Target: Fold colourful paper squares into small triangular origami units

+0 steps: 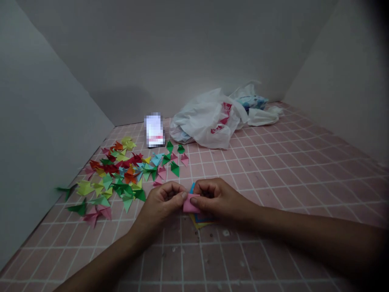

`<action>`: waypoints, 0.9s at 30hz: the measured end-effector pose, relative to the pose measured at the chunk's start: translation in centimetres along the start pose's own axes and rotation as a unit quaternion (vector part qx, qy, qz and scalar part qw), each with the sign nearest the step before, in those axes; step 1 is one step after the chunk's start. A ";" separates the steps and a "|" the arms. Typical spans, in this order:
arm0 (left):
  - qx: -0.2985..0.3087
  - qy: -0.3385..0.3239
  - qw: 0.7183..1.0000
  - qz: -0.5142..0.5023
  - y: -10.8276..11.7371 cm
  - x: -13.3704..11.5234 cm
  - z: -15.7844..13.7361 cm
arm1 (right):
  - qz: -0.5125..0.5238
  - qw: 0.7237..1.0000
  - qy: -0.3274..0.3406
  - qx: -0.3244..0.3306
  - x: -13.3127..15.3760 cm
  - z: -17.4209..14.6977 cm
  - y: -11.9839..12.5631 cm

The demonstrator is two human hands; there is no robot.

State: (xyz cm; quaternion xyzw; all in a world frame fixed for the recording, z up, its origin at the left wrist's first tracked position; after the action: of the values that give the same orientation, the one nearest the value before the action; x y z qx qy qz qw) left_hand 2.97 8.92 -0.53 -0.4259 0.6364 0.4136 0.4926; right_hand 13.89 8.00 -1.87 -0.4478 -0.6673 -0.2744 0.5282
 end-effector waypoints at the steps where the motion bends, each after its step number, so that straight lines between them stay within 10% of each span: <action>1: 0.009 0.000 1.000 -0.002 -0.2 -0.1 0.0 | -0.003 1.000 0.001 0.000 0.0 0.0 0.0; 27: -0.087 -0.133 0.987 0.027 1.3 -2.6 -1.6 | 0.008 0.998 -0.022 0.055 -0.3 0.0 -1.1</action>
State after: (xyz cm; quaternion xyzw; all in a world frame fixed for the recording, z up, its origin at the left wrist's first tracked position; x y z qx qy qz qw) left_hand 1.65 8.13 2.43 -0.3909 0.5377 0.5339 0.5226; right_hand 12.93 7.38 -2.02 -0.4293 -0.6894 -0.2230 0.5391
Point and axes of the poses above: each hand's wrist, its own z-axis towards the middle knuckle, its own y-axis out of the back of the hand, x = y × z, the point moved 10 cm from there along z, towards the middle knuckle, and after that the axes turned 5 degrees about -y, right-handed, at the moved point
